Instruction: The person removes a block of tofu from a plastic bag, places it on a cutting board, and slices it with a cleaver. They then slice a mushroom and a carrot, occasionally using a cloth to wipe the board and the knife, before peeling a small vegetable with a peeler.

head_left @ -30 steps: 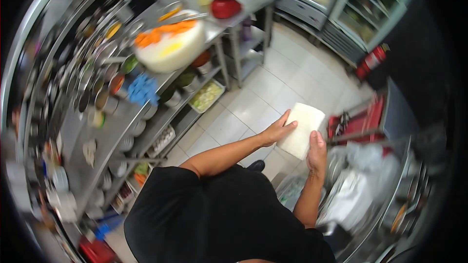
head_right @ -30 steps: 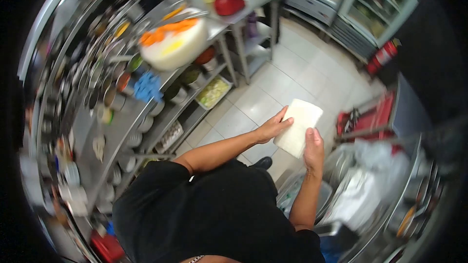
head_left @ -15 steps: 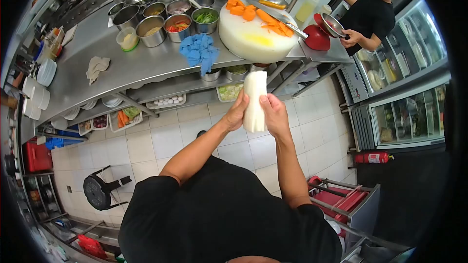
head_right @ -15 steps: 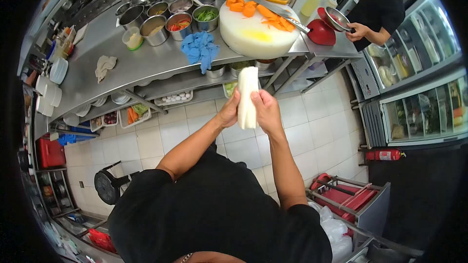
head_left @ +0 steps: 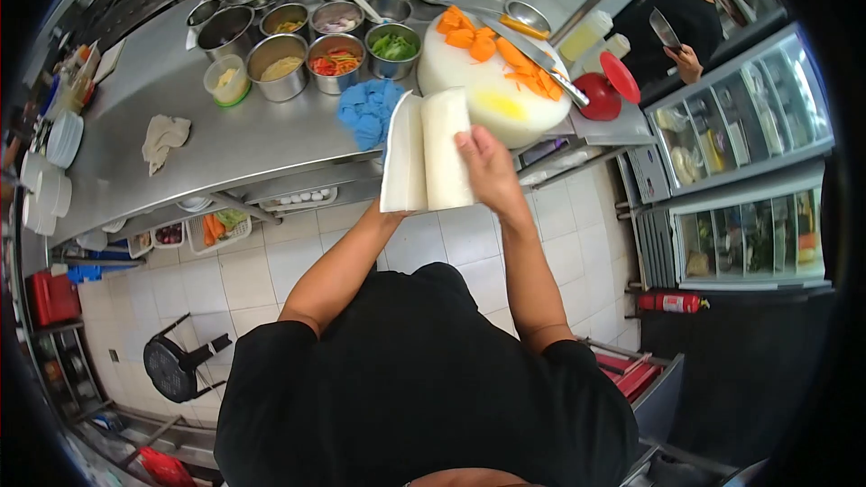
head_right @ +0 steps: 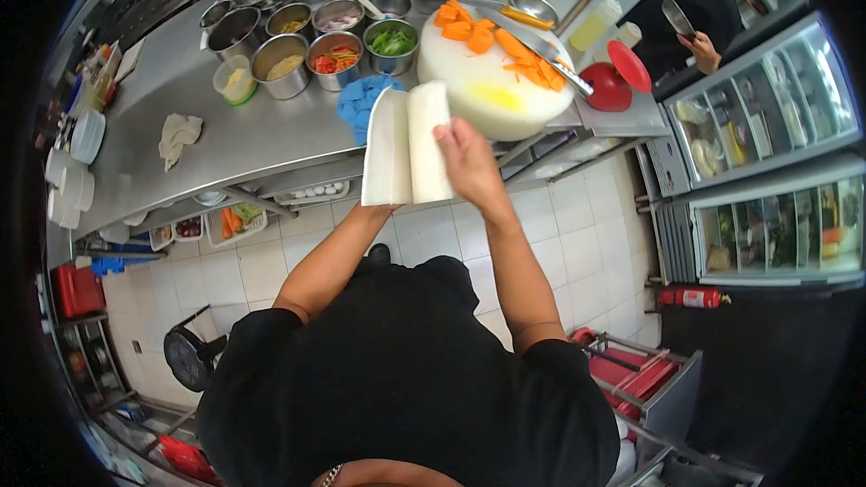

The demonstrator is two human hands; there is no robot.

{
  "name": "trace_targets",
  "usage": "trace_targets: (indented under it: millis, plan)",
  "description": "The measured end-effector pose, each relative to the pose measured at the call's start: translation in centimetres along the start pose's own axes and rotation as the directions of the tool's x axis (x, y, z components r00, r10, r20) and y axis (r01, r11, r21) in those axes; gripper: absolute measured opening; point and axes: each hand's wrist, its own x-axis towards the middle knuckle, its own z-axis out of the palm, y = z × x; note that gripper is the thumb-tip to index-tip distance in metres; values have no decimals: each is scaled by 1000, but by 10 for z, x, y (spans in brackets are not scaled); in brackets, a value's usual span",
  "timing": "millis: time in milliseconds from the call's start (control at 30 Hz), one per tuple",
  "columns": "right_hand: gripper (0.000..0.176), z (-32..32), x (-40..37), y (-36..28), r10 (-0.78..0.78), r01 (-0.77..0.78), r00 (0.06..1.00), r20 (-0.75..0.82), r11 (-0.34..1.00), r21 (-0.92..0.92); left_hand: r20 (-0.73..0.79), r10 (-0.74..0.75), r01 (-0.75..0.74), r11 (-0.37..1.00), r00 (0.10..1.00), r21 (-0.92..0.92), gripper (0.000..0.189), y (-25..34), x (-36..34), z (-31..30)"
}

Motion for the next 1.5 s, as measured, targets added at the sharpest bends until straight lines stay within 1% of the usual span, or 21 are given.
trace_targets:
  millis: [67, 133, 200, 267, 433, 500, 600, 667, 700, 767, 800, 867, 900, 933, 1000, 1067, 1133, 1233, 1267, 1400, 1500]
  plan:
    - [30, -6, 12, -14, 77, -80, 997, 22, 942, 326, -48, 44, -43, 999, 998, 23, 64, 16, 6, 7]
    - [31, -12, 26, -17, 120, -156, 985, 128, 931, 331, -103, 99, -95, 994, 990, 45, 65, 25, 11, 14]
    - [30, -3, 42, -12, 89, -177, 972, 217, 886, 429, -137, 117, -73, 954, 984, 289, 71, 32, 12, 18]
    - [30, 15, 51, -3, 23, -150, 957, 288, 891, 428, -150, 148, -136, 987, 978, 84, 79, 37, 14, 27]
    - [32, 41, 54, -14, 27, -217, 915, 402, 874, 435, -223, 281, -253, 957, 934, 144, 70, 24, 2, -25]
    - [33, 42, 62, -3, 26, -235, 904, 427, 863, 446, -387, 459, -354, 881, 800, 313, 58, 22, -10, -8]
    - [34, 48, 62, -8, -32, -154, 880, 474, 924, 350, -616, 412, -400, 901, 672, 166, 38, 28, -21, 9]
    - [36, 49, 63, -17, 22, -373, 638, 770, 883, 284, -174, 472, -480, 877, 864, -1, 31, 32, -31, 5]
    - [36, 53, 63, -16, 26, -376, 648, 761, 880, 290, -244, 452, -480, 875, 858, -63, 31, 32, -38, 10]
    - [43, 62, 68, -16, 27, -294, 686, 728, 925, 242, -397, 373, -465, 870, 838, -164, 63, 38, -55, 16]
    - [43, 64, 79, -4, 33, -299, 689, 724, 923, 243, -344, 356, -461, 835, 869, -300, 71, 36, -65, 1]
    - [49, 69, 112, 37, -149, 226, 926, 346, 954, -195, -378, 355, -478, 822, 855, -309, 75, 42, -80, 6]
    - [58, 69, 120, 47, -102, 196, 958, 268, 915, -353, -363, 409, -516, 812, 837, -274, 76, 46, -89, 6]
    - [58, 76, 126, 64, -96, 179, 968, 233, 914, -366, -341, 452, -542, 803, 825, -247, 76, 50, -95, 5]
    - [54, 108, 137, 105, -180, 407, 899, 399, 679, -611, -320, 455, -537, 805, 831, -252, 78, 60, -112, -1]
    - [53, 158, 139, 123, -176, 483, 832, 527, 698, -530, -301, 454, -519, 833, 839, -191, 73, 72, -127, -2]
    - [50, 179, 128, 75, -32, 333, 835, 550, 824, -458, -346, 439, -511, 846, 830, -154, 71, 80, -128, 13]
    - [46, 191, 135, 46, -27, 249, 881, 472, 874, -417, -392, 431, -510, 851, 813, -123, 71, 89, -130, 9]
    - [46, 182, 136, 41, -21, 236, 890, 455, 876, -420, -395, 418, -505, 851, 818, -147, 73, 93, -131, 5]
    - [35, 63, 137, 27, -416, 523, 827, 378, 817, -243, -361, 373, -450, 879, 855, -159, 72, 102, -124, -6]
    - [30, 1, 147, 49, -414, 483, 875, 251, 724, -493, -326, 294, -375, 901, 899, -220, 72, 106, -109, -10]
